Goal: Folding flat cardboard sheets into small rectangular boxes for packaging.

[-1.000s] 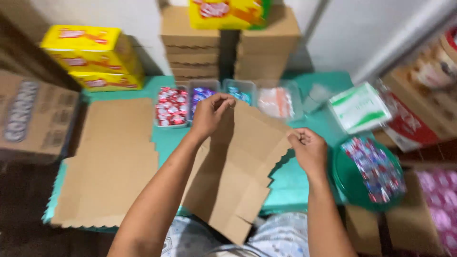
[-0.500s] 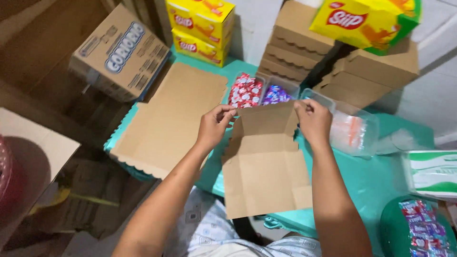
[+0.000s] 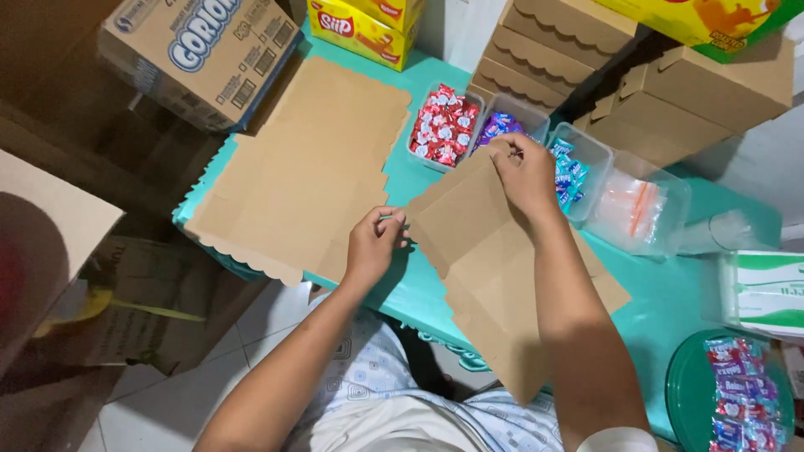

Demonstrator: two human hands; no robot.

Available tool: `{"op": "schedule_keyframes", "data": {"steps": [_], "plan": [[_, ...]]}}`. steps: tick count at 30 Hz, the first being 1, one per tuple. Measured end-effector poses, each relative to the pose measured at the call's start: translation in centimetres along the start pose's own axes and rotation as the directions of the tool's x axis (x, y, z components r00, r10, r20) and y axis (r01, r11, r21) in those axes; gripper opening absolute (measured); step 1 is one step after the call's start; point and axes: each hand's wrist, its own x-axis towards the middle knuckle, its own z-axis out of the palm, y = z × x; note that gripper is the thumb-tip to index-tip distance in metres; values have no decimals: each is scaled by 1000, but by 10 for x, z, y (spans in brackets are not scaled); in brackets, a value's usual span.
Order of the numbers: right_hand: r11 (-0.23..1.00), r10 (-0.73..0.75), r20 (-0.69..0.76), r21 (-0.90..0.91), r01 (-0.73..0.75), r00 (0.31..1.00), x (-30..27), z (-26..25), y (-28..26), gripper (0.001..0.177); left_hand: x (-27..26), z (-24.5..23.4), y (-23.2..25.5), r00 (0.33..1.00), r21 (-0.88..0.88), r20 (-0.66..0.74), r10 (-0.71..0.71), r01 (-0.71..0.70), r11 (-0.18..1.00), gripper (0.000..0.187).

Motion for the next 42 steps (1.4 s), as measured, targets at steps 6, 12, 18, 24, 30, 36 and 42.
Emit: {"op": "schedule_keyframes", "data": {"steps": [6,12,18,24,30,36,42], "plan": [[994,37,30,103,-40,999,-17,-10,0,35,-1,1,-16,999,191,-37,35,-27,981,18],[928,144,160,320,-190,976,-35,-23,0,44,-27,10,46,717,619,39,696,-564,546,11],[957,174,46,229,-179,984,-40,-20,34,28,-39,50,71,803,436,225,552,-589,681,10],[964,-109,-119,230,134,987,-62,-43,-12,24,-52,75,92,864,561,282,418,-502,658,16],[934,-329,-142,97,344,934,-89,-69,-54,31,-62,75,86,872,224,191,451,-486,845,16],[874,-486,10,-15,486,874,-119,-48,-109,35,-64,52,65,913,-75,50,405,-401,913,20],[838,-543,27,-42,544,839,-130,-21,-111,24,-61,29,43,961,-138,-20,274,-274,952,8]]}}
